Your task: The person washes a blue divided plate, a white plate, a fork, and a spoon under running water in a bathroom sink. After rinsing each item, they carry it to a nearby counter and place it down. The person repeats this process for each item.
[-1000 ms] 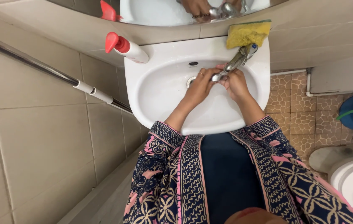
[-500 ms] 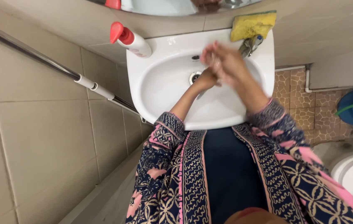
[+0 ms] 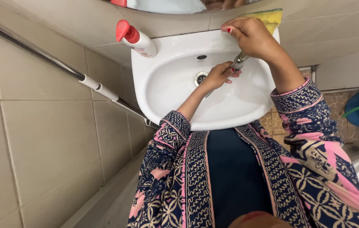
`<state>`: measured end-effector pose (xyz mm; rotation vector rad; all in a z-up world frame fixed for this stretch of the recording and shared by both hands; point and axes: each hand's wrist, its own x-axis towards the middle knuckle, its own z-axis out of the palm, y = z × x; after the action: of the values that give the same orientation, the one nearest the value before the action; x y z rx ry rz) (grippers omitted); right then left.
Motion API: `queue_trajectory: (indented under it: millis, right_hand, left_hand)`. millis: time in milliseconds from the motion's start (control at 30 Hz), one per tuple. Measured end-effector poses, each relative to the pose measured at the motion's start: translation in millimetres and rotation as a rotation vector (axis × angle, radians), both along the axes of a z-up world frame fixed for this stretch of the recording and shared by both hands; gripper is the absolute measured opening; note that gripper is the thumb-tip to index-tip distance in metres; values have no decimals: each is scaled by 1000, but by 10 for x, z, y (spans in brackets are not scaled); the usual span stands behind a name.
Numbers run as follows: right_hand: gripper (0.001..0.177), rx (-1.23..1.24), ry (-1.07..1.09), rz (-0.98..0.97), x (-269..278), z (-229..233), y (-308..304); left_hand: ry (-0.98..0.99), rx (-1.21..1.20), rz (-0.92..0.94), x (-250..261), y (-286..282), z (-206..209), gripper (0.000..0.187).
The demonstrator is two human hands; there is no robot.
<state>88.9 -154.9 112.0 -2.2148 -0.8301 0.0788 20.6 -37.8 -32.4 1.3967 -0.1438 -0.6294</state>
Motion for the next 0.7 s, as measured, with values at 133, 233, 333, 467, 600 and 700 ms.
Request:
queue_trajectory:
  millis: [133,233,333,467,600,700]
  right_hand:
    - [22,12,154,-52,-200,121,-37]
    - [40,17,196,-14,-551,89,-117]
    - [23,170,601,-133,-742,-535,-209]
    - [28,776,1164,-483,-615,-1359,-157]
    - [12,1540,1514,-454,-298,-2089,-149]
    - [10,1685,1536,-477,-426,-1927,38]
  left_hand:
    - [10,12,12,-6,16,88,28]
    - [-67,354,18,-4,163,52,19]
    - [-173,741,-112,55,372,-326,24]
    - [-113,776,-35,-111,526,-168,24]
    - [-75,676,55,-213,637,440,27]
    - [-6,568,98,-192,652,210,28]
